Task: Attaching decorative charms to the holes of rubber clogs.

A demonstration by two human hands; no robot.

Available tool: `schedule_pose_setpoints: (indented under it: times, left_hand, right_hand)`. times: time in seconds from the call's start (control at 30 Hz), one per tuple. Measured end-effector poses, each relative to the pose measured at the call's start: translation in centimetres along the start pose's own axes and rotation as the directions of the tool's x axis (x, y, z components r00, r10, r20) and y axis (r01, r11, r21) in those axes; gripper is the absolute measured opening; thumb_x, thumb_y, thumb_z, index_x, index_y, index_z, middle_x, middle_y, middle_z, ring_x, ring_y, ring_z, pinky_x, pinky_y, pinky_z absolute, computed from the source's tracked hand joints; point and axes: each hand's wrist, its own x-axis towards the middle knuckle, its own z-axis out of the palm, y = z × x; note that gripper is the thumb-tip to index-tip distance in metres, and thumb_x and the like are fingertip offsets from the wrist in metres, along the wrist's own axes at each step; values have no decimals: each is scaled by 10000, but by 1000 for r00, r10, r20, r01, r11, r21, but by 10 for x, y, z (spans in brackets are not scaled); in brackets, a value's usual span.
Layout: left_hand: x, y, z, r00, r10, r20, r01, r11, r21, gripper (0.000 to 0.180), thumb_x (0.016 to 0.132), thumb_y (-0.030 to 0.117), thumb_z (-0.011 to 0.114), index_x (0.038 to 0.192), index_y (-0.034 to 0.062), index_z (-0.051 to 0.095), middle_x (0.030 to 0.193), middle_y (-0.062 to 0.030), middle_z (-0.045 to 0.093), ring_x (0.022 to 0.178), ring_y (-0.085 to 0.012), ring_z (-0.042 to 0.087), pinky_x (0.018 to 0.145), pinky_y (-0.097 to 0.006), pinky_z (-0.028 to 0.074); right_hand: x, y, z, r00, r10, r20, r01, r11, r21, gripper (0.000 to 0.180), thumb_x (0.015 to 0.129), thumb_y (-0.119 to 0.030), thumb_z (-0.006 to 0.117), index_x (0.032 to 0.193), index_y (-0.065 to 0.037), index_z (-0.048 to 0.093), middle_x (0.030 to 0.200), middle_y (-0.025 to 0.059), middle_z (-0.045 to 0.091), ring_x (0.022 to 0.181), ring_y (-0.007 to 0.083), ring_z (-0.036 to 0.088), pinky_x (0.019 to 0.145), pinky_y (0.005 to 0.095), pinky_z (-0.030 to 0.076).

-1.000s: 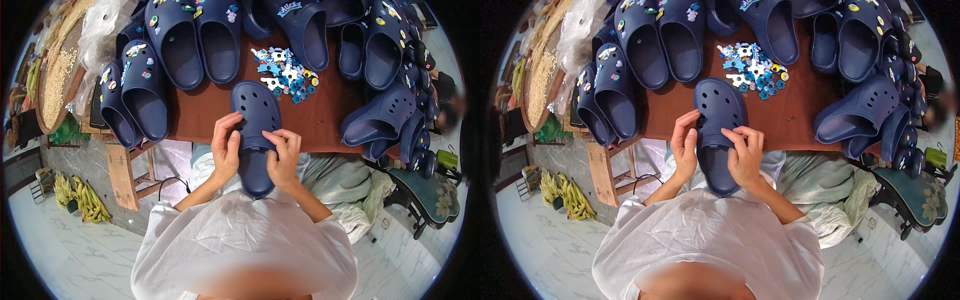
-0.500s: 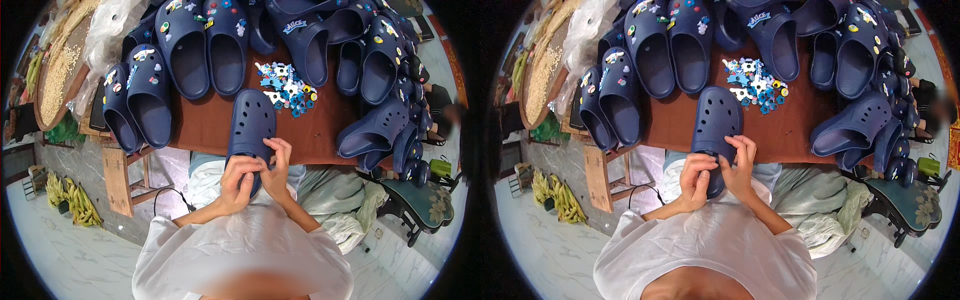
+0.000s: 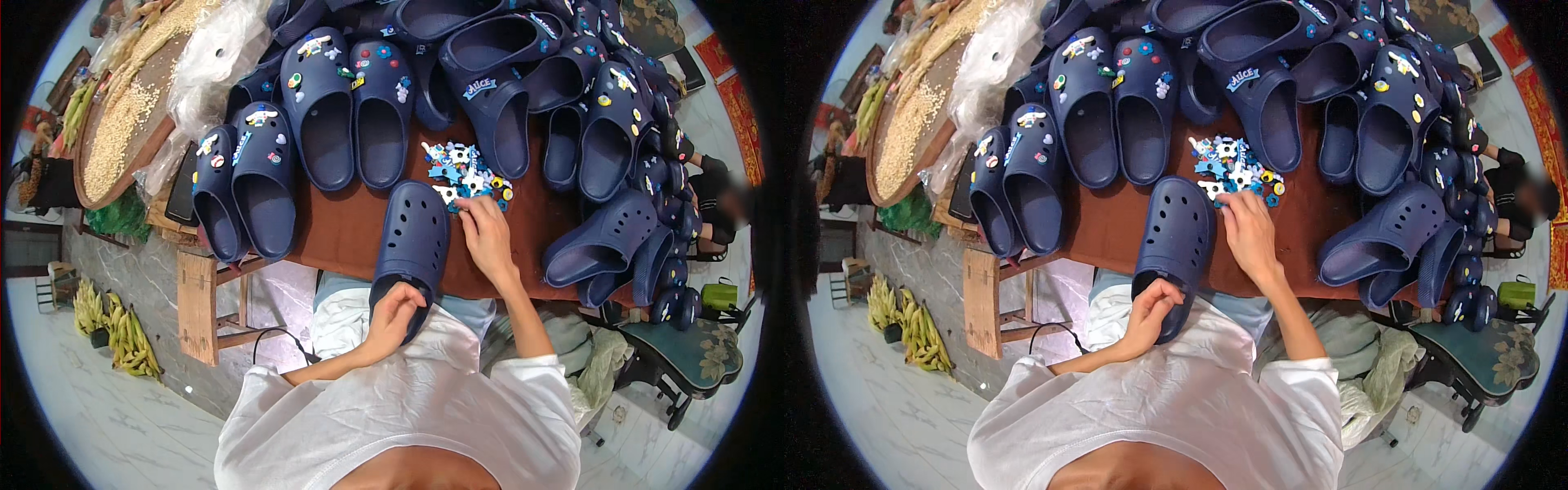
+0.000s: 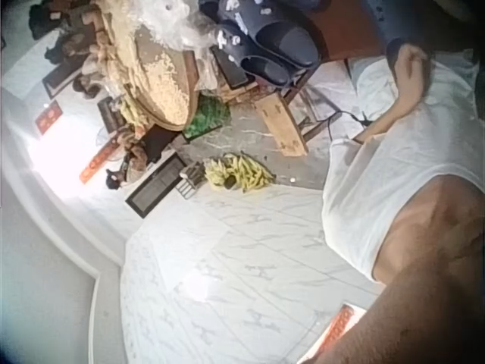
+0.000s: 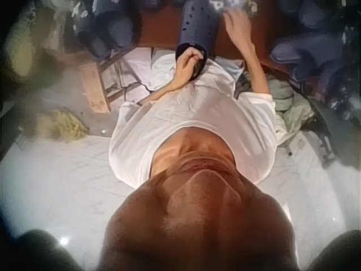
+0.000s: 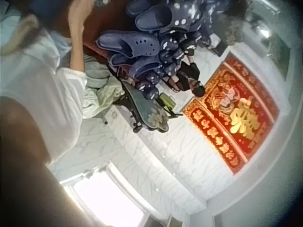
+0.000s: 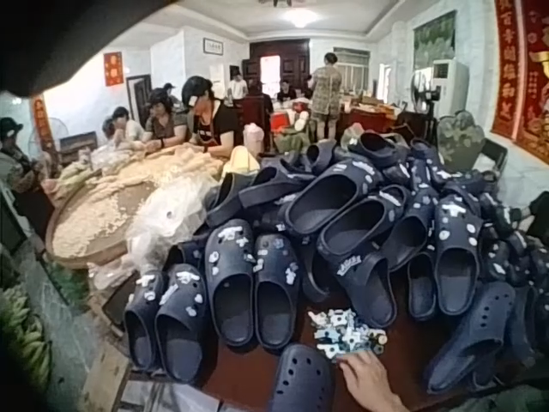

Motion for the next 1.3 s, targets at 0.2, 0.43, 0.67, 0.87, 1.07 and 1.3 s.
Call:
schedule_pose_setpoints:
  times: [0.2, 0.43, 0.67, 0.87, 1.07, 1.3]
  left_hand:
    - [45, -2, 12, 929, -356, -103, 202, 719, -665, 244, 1042, 68, 431, 1235, 6, 566, 1244, -110, 610, 1151, -245, 593, 1048, -408, 466]
    - [81, -22, 12, 867, -490, -84, 176, 462, -869, 334, 1084, 215, 442, 1349, 47, 554, 1368, -101, 598, 1212, -253, 594, 1061, -433, 496]
    - [111, -10, 14, 835, -551, -10, 228, 362, -904, 344, 1078, 255, 450, 1328, 56, 575, 1342, -106, 619, 1192, -254, 612, 1043, -428, 513]
    - [122, 1, 15, 823, -567, 42, 267, 321, -909, 347, 1075, 266, 452, 1321, 58, 581, 1333, -109, 625, 1185, -253, 618, 1041, -426, 516]
    - [120, 17, 10, 816, -572, 78, 296, 299, -907, 351, 1071, 277, 453, 1313, 60, 587, 1323, -112, 632, 1178, -253, 623, 1038, -423, 518]
    - [112, 32, 2, 806, -582, 107, 318, 272, -908, 355, 1068, 288, 454, 1305, 63, 593, 1313, -115, 639, 1171, -253, 629, 1035, -421, 521]
  right_hand:
    - [32, 20, 23, 990, -122, 68, 136, 950, -282, 328, 831, -60, 729, 1151, -48, 658, 1008, 137, 556, 964, 334, 565, 805, 450, 485]
    - [34, 26, 18, 989, -108, 96, 130, 956, -264, 343, 757, -52, 789, 1062, -40, 634, 1025, 140, 526, 963, 342, 560, 803, 455, 486]
    - [26, 26, 2, 992, -117, 43, 123, 965, -231, 348, 719, -27, 784, 987, -52, 564, 977, 116, 562, 943, 335, 549, 798, 441, 470]
    - [20, 10, -14, 976, 213, -47, -206, 971, 123, 316, 785, -75, 770, 1039, -59, 583, 943, 114, 661, 886, 281, 622, 786, 395, 489]
    - [28, 1, -15, 994, 58, -97, -49, 994, 100, 232, 789, -46, 778, 1005, -66, 694, 993, 80, 712, 900, 232, 670, 729, 323, 514]
    - [25, 0, 12, 981, -143, -131, 174, 947, 271, 236, 746, 71, 724, 950, -43, 688, 1085, 89, 683, 975, 267, 667, 816, 356, 540]
